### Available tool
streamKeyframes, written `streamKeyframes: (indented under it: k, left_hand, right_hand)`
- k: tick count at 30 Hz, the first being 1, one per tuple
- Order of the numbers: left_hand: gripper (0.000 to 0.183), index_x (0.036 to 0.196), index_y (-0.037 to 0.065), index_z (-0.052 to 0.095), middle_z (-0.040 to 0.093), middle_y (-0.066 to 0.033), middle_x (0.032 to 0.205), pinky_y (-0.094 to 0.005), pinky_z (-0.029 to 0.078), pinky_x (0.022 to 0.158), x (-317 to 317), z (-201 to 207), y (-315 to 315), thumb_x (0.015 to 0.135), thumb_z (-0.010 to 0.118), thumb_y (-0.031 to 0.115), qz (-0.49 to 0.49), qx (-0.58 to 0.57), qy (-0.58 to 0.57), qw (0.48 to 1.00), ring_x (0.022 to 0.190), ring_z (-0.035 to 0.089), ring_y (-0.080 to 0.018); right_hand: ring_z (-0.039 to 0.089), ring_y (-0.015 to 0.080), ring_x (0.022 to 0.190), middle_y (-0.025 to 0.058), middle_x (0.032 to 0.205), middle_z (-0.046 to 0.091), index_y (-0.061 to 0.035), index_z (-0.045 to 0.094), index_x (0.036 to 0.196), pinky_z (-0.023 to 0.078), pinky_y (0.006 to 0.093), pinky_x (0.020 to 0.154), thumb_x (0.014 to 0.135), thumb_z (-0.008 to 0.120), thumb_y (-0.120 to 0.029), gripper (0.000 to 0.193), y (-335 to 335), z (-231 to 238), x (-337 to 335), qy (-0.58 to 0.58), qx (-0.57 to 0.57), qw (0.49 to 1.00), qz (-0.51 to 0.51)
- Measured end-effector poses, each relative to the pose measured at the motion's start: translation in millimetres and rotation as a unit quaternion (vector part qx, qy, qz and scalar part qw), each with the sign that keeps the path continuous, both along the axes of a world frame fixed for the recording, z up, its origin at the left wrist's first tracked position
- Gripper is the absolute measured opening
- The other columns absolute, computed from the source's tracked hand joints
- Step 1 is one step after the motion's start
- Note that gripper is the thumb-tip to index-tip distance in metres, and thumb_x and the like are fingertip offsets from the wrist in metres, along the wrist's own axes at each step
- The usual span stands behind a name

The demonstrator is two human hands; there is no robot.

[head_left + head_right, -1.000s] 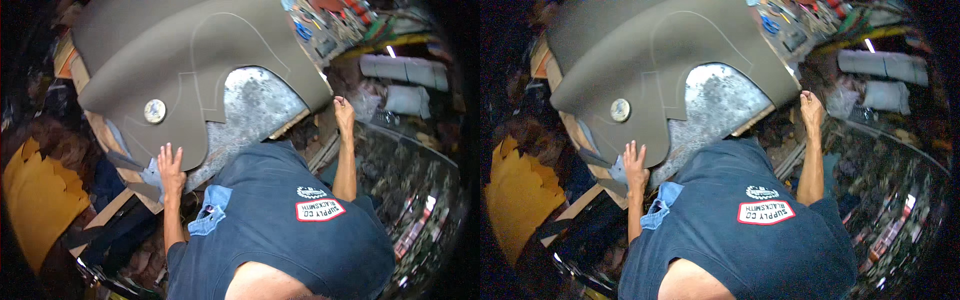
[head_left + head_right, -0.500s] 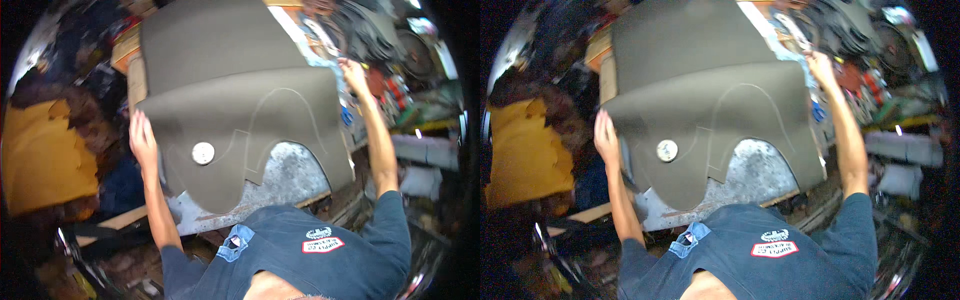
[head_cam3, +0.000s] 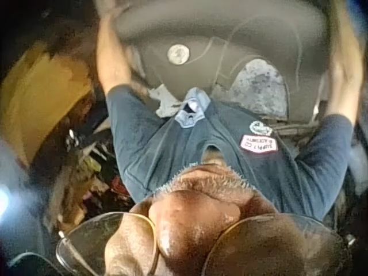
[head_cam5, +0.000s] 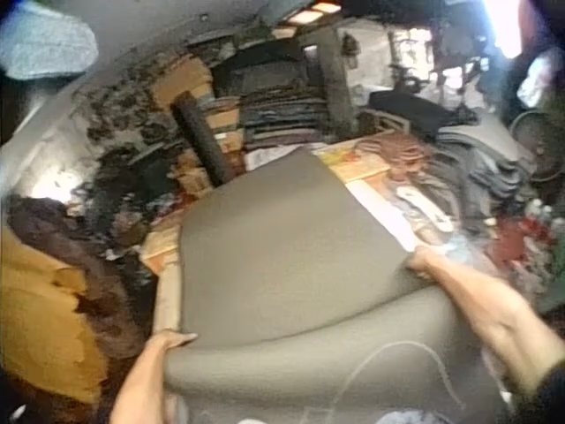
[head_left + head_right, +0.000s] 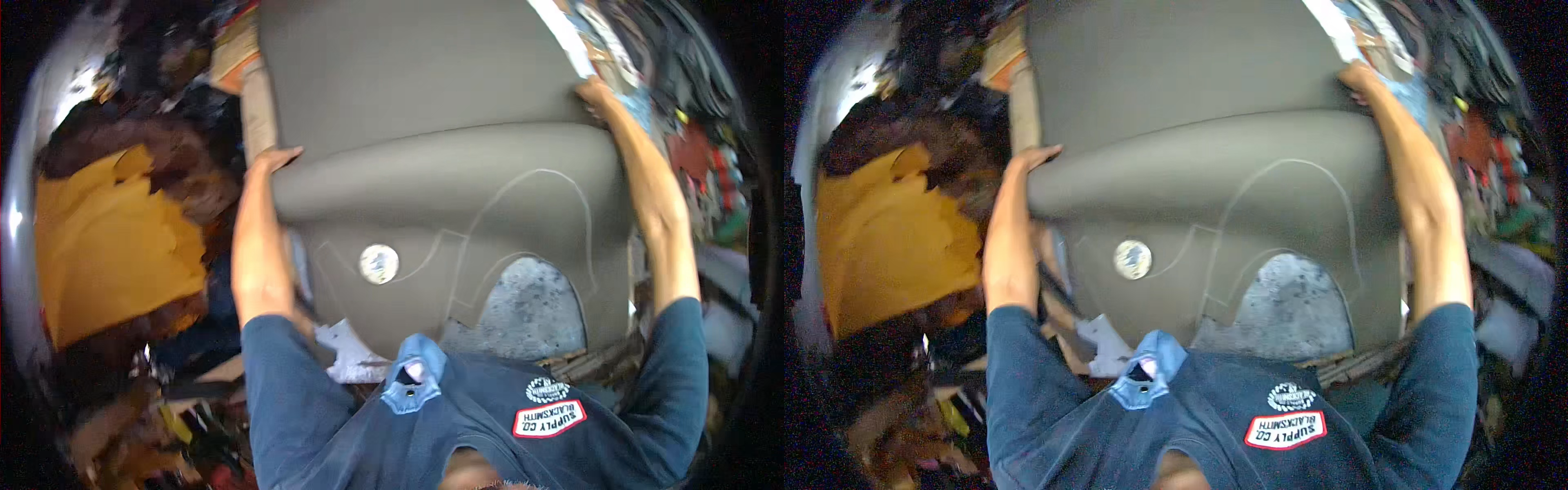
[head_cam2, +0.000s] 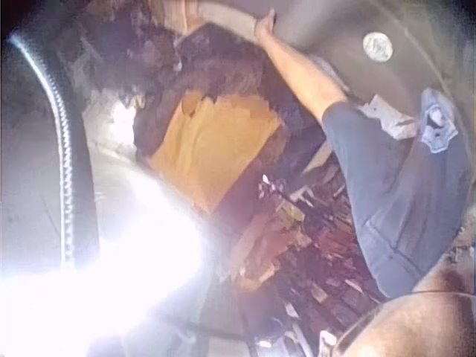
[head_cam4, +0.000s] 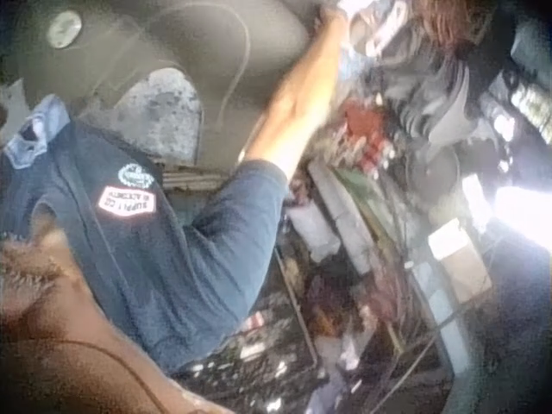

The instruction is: Trace and cut out shapes from a large sheet of synthetic material using a pattern template and a utility knife.

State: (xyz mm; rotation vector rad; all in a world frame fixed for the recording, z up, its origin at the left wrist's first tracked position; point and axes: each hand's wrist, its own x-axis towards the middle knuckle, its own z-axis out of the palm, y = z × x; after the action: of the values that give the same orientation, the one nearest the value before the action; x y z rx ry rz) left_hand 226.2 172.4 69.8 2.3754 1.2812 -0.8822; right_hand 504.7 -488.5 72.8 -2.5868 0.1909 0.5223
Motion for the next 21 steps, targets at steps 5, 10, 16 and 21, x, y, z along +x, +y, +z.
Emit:
streamKeyframes:
  k: [5, 10, 16, 21]
  left_hand:
    - [0.087, 0.126, -0.018, 0.053, 0.058, -0.0297, 0.13, -0.0378, 0.044, 0.104, 8, -28, -26, 0.075, 0.079, 0.048, -0.029, 0.023, -0.044, 0.998, 0.122, 0.058, -0.0345]
    - [0.079, 0.127, -0.008, 0.058, 0.06, -0.0235, 0.13, -0.0419, 0.045, 0.101, -25, -21, 0, 0.079, 0.075, 0.052, -0.013, 0.0, 0.023, 1.0, 0.119, 0.06, -0.0332]
    - [0.081, 0.121, -0.006, 0.064, 0.061, -0.0213, 0.129, -0.0399, 0.045, 0.1, -27, -5, -28, 0.074, 0.077, 0.058, 0.017, -0.103, 0.019, 0.994, 0.118, 0.059, -0.0286]
    - [0.08, 0.123, -0.007, 0.063, 0.061, -0.0214, 0.129, -0.0386, 0.044, 0.102, -22, -16, -54, 0.074, 0.079, 0.055, -0.038, -0.02, -0.034, 0.999, 0.119, 0.059, -0.0299]
  right_hand:
    - [0.065, 0.0262, 0.06, 0.0149, 0.071, 0.067, 0.0028, 0.067, 0.085, 0.053, 0.0402, 0.053, 0.082, 0.057, -0.018, 0.024, 8, -4, -20, 0.012, -0.115, 0.993, 0.012]
    - [0.066, 0.025, 0.062, 0.0147, 0.074, 0.067, 0.0031, 0.067, 0.09, 0.053, 0.039, 0.053, 0.083, 0.059, -0.021, 0.026, 24, 9, -27, 0.032, -0.083, 0.996, -0.028]
    - [0.07, 0.0299, 0.071, 0.0177, 0.089, 0.071, 0.0048, 0.068, 0.102, 0.056, 0.042, 0.062, 0.083, 0.059, -0.024, 0.036, 0, -18, -7, 0.01, -0.127, 0.991, 0.031]
    - [0.069, 0.0307, 0.066, 0.0198, 0.076, 0.068, 0.0072, 0.068, 0.092, 0.054, 0.0432, 0.057, 0.083, 0.057, -0.019, 0.03, -22, -27, 0, -0.085, -0.128, 0.986, 0.071]
